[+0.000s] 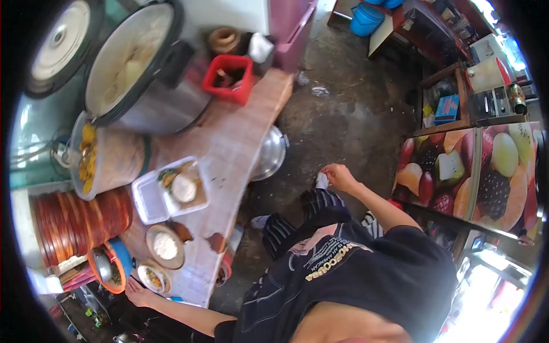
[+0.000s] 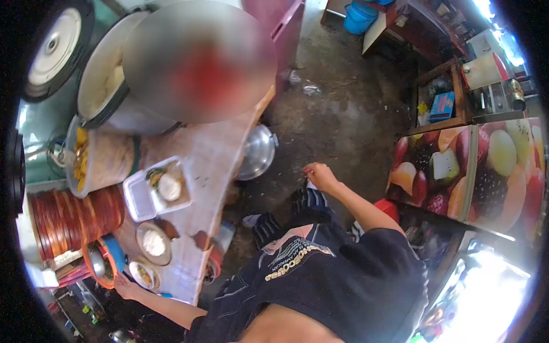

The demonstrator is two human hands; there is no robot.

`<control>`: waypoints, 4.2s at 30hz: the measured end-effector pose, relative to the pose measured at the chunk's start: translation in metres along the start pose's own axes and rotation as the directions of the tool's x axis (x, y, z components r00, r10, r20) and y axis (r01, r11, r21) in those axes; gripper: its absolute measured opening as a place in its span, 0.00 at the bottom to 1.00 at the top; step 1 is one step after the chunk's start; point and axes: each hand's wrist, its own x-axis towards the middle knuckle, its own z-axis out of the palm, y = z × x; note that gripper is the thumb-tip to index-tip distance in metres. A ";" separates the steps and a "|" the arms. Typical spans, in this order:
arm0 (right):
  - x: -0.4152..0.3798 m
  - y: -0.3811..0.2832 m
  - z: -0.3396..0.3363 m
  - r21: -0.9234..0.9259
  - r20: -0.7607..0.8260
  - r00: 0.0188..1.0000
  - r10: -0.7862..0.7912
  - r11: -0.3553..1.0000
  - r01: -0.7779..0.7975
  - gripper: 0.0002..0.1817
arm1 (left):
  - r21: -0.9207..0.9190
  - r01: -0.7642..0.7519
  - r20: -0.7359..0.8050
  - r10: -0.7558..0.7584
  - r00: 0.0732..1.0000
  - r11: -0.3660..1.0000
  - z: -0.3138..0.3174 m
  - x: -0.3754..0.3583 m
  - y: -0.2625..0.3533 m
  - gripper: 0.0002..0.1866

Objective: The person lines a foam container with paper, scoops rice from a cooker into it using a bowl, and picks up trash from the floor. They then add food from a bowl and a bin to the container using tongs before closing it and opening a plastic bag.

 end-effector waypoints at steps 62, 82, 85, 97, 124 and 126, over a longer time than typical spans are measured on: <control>0.535 0.542 -0.130 0.355 -0.016 0.930 0.366 0.872 -0.337 0.14 | 0.271 -0.794 0.833 -0.546 -0.091 0.545 0.653 -0.876 -0.345 0.38; 0.361 0.492 -0.535 0.807 -0.381 0.650 0.657 0.580 -0.114 0.12 | 0.971 0.106 0.223 -0.655 -0.722 0.214 0.868 -1.257 -0.225 0.15; 0.369 0.542 -0.579 0.823 -0.409 0.517 0.752 0.549 -0.147 0.05 | 0.977 -0.069 0.103 -0.735 -0.670 0.200 0.908 -1.283 -0.189 0.26; 0.275 1.038 -0.758 0.365 -0.655 -0.018 0.755 0.295 -0.883 0.09 | 0.863 -0.426 0.345 -0.932 0.108 0.271 0.892 -1.085 -0.266 0.15; 0.328 0.703 -0.706 0.151 -0.559 0.676 0.481 0.860 -0.487 0.13 | 0.868 -0.050 0.496 -0.862 0.105 0.494 0.685 -1.164 -0.137 0.11; 0.345 0.633 -0.661 0.040 -0.366 0.848 0.384 0.917 -0.397 0.18 | 0.672 -0.314 0.734 -0.659 0.162 0.671 0.652 -1.151 -0.140 0.13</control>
